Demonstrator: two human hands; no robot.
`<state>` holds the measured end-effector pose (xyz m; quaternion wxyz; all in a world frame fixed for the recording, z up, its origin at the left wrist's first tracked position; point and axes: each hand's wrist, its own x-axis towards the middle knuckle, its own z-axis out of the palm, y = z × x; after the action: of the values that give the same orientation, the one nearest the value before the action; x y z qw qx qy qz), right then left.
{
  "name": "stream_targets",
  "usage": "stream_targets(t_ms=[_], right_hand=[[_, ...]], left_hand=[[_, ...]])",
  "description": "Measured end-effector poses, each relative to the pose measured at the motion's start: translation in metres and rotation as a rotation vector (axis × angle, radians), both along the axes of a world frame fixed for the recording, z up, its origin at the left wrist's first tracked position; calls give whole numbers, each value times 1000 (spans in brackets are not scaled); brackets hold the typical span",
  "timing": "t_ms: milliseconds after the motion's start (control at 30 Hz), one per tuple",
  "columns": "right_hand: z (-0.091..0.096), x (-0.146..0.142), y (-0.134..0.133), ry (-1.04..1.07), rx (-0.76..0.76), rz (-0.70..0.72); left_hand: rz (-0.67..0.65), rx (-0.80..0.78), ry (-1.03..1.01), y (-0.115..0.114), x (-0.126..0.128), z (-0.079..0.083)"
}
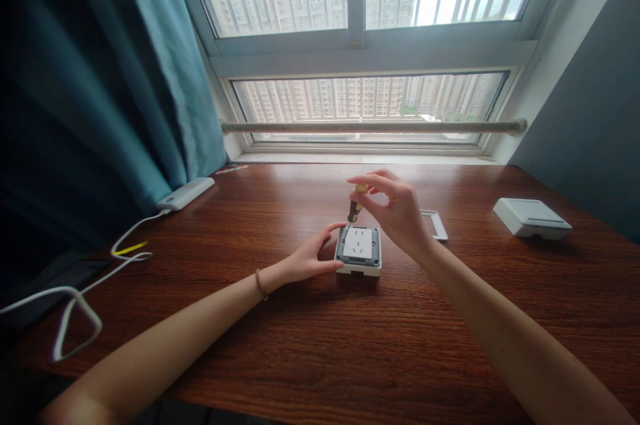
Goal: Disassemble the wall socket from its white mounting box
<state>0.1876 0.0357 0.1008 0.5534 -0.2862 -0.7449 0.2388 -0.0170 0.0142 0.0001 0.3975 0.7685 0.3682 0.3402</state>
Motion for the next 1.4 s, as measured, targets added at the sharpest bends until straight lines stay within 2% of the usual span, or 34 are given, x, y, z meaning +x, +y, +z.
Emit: stream_targets(t_ms=[100, 167, 233, 400, 567, 700, 900, 967, 1067, 1167, 1267, 1400], right_hand=[[6, 2, -3, 2, -58, 152], [9, 2, -5, -25, -38, 187], [10, 2, -6, -53, 6, 151], [3, 2, -1, -37, 56, -65], [6, 2, -2, 40, -71, 40], [10, 0, -6, 4, -17, 51], [1, 4, 2, 0, 50, -205], [2, 5, 2, 35, -7, -157], [8, 4, -3, 79, -103, 12], [13, 0, -8, 42, -90, 75], [10, -2, -5, 17, -34, 46], [-1, 1, 4, -10, 3, -123]], left_hand=[[-12, 2, -11, -1, 0, 1], [-17, -5, -17, -1, 1, 2], [-20, -16, -25, -1, 1, 2], [-20, -23, -35, -1, 1, 1], [-9, -26, -10, -1, 0, 1], [-12, -25, -28, -1, 0, 1], [-2, -29, -12, -1, -1, 0], [1, -34, -7, 0, -1, -1], [6, -30, -21, 0, -2, -2], [2, -22, -30, 0, -1, -1], [-3, -21, -22, -1, -1, 0], [2, -13, -10, 0, -1, 0]])
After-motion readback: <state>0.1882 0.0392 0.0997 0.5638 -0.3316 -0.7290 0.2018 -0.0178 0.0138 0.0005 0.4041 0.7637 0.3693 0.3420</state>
